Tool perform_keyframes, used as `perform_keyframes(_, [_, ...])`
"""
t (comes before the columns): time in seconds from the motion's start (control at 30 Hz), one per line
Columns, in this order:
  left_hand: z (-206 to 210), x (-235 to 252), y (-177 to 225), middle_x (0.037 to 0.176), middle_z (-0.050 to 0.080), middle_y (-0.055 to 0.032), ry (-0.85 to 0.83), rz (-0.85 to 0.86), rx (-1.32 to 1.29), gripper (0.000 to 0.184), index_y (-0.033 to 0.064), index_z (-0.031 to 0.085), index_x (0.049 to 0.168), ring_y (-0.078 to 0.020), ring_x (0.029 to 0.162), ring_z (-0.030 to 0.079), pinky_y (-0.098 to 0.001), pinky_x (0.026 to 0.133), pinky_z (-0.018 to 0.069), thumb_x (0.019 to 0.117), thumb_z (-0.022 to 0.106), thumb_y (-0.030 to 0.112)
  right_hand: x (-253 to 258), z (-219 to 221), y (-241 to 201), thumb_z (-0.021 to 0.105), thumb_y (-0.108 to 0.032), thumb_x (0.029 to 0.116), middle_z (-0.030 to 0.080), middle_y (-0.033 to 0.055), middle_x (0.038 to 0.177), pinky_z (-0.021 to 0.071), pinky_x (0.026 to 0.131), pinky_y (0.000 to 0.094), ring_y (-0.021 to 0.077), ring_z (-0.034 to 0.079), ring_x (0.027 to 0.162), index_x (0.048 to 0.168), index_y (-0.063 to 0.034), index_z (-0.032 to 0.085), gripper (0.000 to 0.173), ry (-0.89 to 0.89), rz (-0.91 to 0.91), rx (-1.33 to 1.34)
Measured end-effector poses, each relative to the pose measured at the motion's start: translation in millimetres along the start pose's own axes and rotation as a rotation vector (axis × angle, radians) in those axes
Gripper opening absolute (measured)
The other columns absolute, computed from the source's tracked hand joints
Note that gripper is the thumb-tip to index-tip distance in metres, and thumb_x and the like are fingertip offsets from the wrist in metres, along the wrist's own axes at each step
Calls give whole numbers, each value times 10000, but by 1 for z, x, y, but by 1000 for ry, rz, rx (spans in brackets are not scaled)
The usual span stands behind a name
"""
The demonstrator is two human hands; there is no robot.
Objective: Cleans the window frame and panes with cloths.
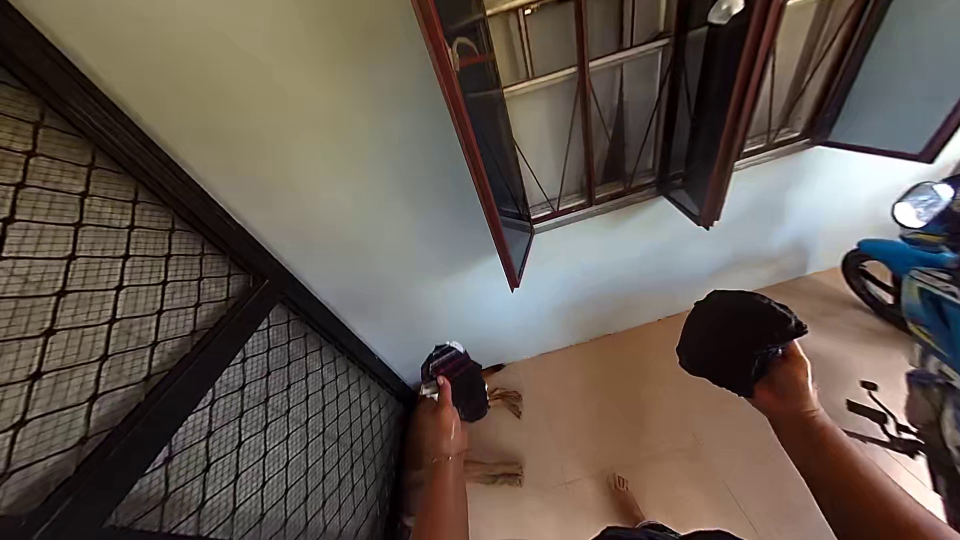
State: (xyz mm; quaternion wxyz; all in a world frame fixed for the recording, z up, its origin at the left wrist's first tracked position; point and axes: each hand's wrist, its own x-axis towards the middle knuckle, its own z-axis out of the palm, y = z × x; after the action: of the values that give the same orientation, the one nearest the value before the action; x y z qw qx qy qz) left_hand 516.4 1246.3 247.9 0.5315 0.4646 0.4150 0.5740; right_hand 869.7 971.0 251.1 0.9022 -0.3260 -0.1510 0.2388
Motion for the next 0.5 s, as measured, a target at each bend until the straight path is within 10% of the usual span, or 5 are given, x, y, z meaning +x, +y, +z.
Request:
perform_keyframes(0.13, [90, 57, 50, 1164, 659, -101, 20, 107, -42, 407, -61, 497, 1339, -61, 1039, 661, -272, 939, 554, 1130, 311, 235, 94, 58, 39, 65, -370, 1099, 743, -60, 931, 618, 769, 316, 69, 713, 879, 1100, -219, 605, 560, -47, 47, -69])
perform_keyframes(0.5, [249, 205, 60, 1350, 560, -186, -13, 250, -24, 467, -107, 382, 1441, -84, 1203, 587, -266, 1052, 480, 1132, 251, 217, 280, 228, 142, 171, -220, 1084, 722, -91, 912, 596, 816, 265, 28, 695, 881, 1112, -151, 579, 415, -437, 61, -149])
